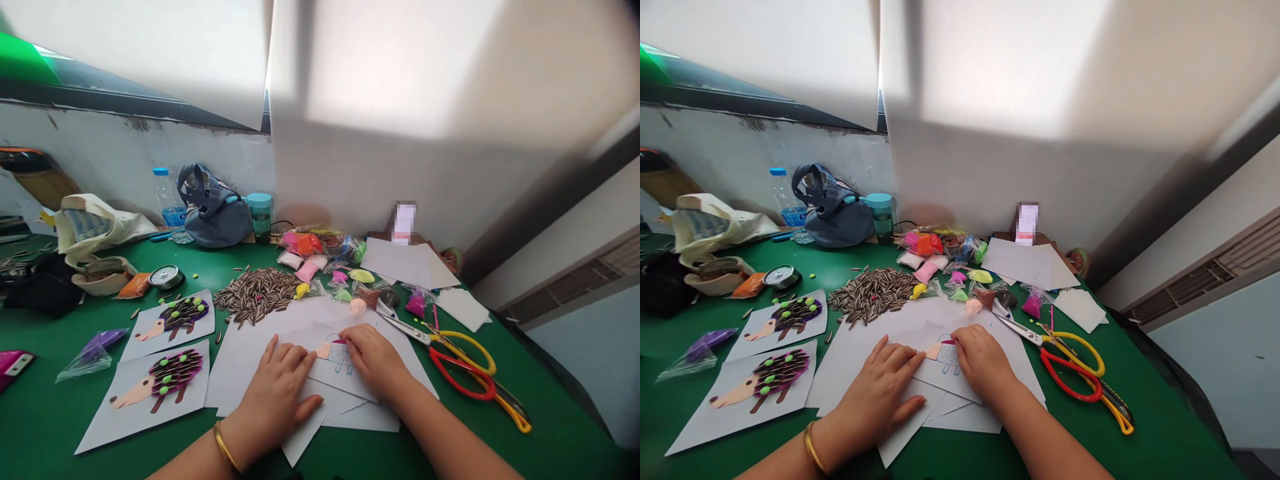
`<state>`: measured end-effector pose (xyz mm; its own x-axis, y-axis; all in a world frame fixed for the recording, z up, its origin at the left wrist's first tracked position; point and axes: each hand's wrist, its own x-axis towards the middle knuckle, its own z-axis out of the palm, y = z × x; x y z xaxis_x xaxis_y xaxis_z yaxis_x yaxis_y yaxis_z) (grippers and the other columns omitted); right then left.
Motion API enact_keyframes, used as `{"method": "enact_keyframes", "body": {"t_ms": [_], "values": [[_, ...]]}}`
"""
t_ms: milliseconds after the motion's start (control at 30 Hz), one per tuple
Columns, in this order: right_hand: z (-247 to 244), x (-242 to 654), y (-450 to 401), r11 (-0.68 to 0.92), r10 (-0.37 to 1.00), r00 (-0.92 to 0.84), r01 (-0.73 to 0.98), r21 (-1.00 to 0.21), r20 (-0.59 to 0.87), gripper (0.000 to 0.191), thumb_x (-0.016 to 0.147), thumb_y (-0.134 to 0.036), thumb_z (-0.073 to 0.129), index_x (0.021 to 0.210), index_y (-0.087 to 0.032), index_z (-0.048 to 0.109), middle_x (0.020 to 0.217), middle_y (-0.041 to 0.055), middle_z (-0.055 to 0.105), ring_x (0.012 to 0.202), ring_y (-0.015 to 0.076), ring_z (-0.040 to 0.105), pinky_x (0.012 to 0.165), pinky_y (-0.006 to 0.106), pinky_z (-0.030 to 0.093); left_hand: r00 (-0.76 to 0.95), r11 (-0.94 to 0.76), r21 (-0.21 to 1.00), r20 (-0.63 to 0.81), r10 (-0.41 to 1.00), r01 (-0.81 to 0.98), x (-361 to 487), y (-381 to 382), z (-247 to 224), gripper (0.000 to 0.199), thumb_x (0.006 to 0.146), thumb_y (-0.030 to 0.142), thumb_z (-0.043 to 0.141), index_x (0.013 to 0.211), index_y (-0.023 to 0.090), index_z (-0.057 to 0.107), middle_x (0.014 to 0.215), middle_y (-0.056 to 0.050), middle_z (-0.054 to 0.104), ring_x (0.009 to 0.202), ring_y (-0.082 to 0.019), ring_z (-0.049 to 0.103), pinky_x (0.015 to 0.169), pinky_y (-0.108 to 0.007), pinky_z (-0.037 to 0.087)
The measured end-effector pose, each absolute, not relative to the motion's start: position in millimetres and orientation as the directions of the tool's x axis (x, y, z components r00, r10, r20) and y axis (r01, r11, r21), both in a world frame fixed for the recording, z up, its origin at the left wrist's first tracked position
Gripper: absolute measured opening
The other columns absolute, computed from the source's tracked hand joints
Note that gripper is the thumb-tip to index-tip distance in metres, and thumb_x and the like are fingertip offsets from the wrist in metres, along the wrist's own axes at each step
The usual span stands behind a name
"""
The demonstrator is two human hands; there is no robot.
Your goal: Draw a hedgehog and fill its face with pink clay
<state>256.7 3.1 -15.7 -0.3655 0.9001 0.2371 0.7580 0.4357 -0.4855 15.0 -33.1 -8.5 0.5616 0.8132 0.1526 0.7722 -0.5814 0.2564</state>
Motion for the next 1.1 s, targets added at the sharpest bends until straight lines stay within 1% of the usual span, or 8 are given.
{"method": "enact_keyframes", "body": {"t_ms": [267, 333, 433, 500, 633, 733, 967, 1100], "values": [[-17.6, 256.3, 2.3, 0.459, 0.888, -0.375, 0.752, -0.472, 0.266, 0.021, 0.096, -0.016, 0.043, 0.105, -0.02, 0.062, 0.099, 0.0078, 0.066, 0.097, 0.0229, 0.058, 0.087, 0.038, 0.048, 0.557, -0.577, 0.241, 0.151, 0.816, 0.78, 15.4, -33.1, -8.6, 0.057, 0.084, 0.051, 0.064, 0.133, 0.023, 0.054, 0.121, -0.008, 0.062, 0.116, -0.03, 0.052, 0.116, -0.061, 0.021], [-18.5, 255.5, 2.1, 0.464, 0.885, -0.373, 0.75, -0.472, 0.277, 0.02, 0.096, -0.016, 0.044, 0.105, -0.019, 0.062, 0.099, 0.0078, 0.066, 0.096, 0.0231, 0.057, 0.087, 0.038, 0.047, 0.566, -0.586, 0.217, 0.153, 0.81, 0.781, 14.4, -32.9, -10.4, 0.058, 0.084, 0.048, 0.065, 0.135, 0.022, 0.053, 0.128, -0.009, 0.059, 0.121, -0.031, 0.05, 0.115, -0.061, 0.022], [-19.3, 254.0, 2.0, 0.472, 0.881, -0.371, 0.741, -0.478, 0.294, 0.019, 0.095, -0.015, 0.045, 0.104, -0.02, 0.061, 0.099, 0.0075, 0.065, 0.096, 0.0232, 0.057, 0.086, 0.038, 0.047, 0.597, -0.617, 0.187, 0.156, 0.787, 0.764, 12.0, -32.6, -14.3, 0.06, 0.085, 0.045, 0.065, 0.138, 0.021, 0.049, 0.142, -0.013, 0.051, 0.13, -0.033, 0.044, 0.115, -0.062, 0.023], [-19.4, 253.0, 2.2, 0.476, 0.878, -0.37, 0.735, -0.484, 0.302, 0.018, 0.095, -0.015, 0.044, 0.103, -0.02, 0.06, 0.098, 0.0074, 0.065, 0.096, 0.0234, 0.057, 0.086, 0.038, 0.047, 0.608, -0.628, 0.19, 0.158, 0.778, 0.754, 10.9, -32.4, -16.3, 0.064, 0.085, 0.043, 0.065, 0.141, 0.021, 0.045, 0.146, -0.013, 0.049, 0.133, -0.033, 0.042, 0.115, -0.061, 0.022], [-19.5, 251.9, 2.7, 0.481, 0.875, -0.365, 0.728, -0.489, 0.318, 0.018, 0.097, -0.017, 0.042, 0.101, -0.02, 0.06, 0.097, 0.0075, 0.065, 0.094, 0.0237, 0.057, 0.084, 0.039, 0.047, 0.589, -0.613, 0.228, 0.17, 0.79, 0.756, 10.9, -32.2, -16.9, 0.073, 0.083, 0.037, 0.068, 0.147, 0.025, 0.036, 0.146, -0.009, 0.049, 0.133, -0.031, 0.043, 0.116, -0.06, 0.022], [-20.8, 251.3, 3.4, 0.492, 0.869, -0.367, 0.72, -0.49, 0.333, 0.018, 0.097, -0.017, 0.042, 0.1, -0.02, 0.06, 0.095, 0.0074, 0.064, 0.093, 0.0235, 0.057, 0.084, 0.039, 0.047, 0.588, -0.613, 0.246, 0.172, 0.79, 0.751, 11.0, -31.4, -15.7, 0.076, 0.082, 0.037, 0.069, 0.148, 0.025, 0.034, 0.146, -0.009, 0.049, 0.133, -0.032, 0.043, 0.116, -0.061, 0.021], [-26.2, 249.7, 5.8, 0.502, 0.861, -0.36, 0.713, -0.489, 0.359, 0.017, 0.097, -0.016, 0.041, 0.099, -0.02, 0.058, 0.094, 0.0069, 0.063, 0.092, 0.0232, 0.055, 0.084, 0.039, 0.046, 0.579, -0.601, 0.281, 0.168, 0.798, 0.748, 9.3, -26.7, -13.9, 0.069, 0.085, 0.032, 0.066, 0.146, 0.025, 0.035, 0.14, -0.009, 0.053, 0.129, -0.029, 0.047, 0.116, -0.061, 0.023], [-26.5, 249.2, 6.4, 0.495, 0.865, -0.352, 0.716, -0.492, 0.358, 0.015, 0.098, -0.017, 0.042, 0.098, -0.021, 0.057, 0.094, 0.0068, 0.063, 0.092, 0.0235, 0.054, 0.083, 0.039, 0.046, 0.569, -0.593, 0.301, 0.17, 0.804, 0.747, 10.0, -24.5, -12.4, 0.068, 0.085, 0.031, 0.067, 0.145, 0.025, 0.036, 0.138, -0.008, 0.054, 0.127, -0.029, 0.048, 0.116, -0.06, 0.024]]}}
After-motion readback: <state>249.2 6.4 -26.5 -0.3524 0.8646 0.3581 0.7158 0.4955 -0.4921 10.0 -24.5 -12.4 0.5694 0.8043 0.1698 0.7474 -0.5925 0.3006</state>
